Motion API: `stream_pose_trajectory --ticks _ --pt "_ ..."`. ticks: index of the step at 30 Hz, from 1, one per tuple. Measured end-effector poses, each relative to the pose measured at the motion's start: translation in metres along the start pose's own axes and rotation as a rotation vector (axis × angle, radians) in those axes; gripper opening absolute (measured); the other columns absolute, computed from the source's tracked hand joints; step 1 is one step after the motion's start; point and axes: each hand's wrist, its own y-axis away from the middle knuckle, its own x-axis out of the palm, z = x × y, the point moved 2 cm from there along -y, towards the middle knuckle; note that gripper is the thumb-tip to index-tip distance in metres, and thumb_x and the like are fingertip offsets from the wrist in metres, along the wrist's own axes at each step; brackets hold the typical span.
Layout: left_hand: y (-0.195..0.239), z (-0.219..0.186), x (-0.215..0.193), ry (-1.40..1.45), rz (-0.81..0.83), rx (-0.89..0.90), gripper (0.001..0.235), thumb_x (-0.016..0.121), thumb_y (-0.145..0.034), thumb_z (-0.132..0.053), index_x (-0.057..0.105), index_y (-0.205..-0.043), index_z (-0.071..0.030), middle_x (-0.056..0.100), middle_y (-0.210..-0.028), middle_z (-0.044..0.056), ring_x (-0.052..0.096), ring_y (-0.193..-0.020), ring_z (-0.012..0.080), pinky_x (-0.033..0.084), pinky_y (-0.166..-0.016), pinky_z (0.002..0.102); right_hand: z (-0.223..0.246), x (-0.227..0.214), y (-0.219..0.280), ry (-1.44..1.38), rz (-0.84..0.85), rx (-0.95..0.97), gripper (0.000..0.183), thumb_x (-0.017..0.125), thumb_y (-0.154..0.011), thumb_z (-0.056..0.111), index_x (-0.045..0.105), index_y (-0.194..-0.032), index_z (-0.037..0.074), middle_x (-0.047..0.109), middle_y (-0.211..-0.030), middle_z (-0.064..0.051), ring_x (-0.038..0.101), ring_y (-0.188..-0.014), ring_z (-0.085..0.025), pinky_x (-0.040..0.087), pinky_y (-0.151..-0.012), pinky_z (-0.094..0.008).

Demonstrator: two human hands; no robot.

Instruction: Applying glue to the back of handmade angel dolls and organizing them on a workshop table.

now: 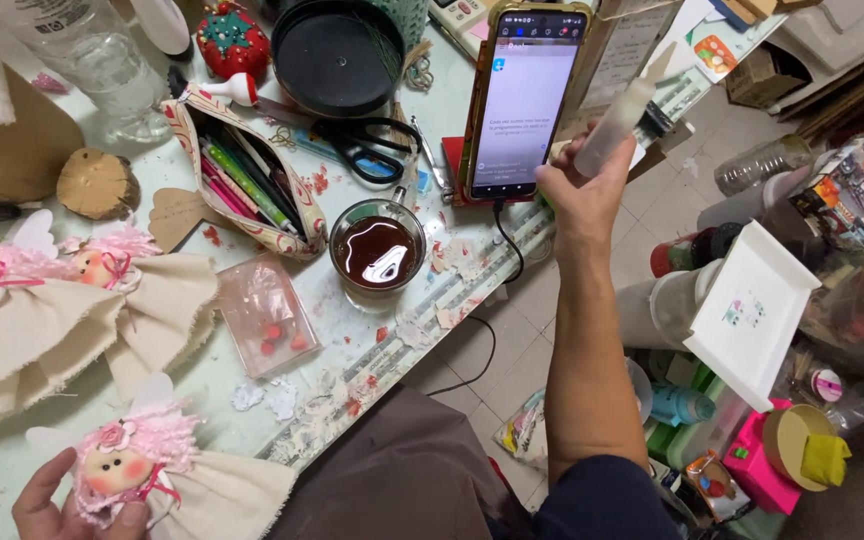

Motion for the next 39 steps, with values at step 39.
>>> stream_pose_trajectory --ticks 39 --pt "0.016 0.001 0.006 -0.199 0.083 0.151 0.089 0.064 -0.05 0.009 0.035 -0.134 0.006 0.044 -0.128 0.026 0.045 -0.122 0.0317 0.035 -0.107 0.036 0.013 -0.011 0.005 -0.132 -0.181 -0.05 0.046 0.068 -0.075 0.01 0.039 -0.111 0.01 0.046 -0.089 -0.002 0.05 -0.076 -0.014 0.051 -0.077 -0.032"
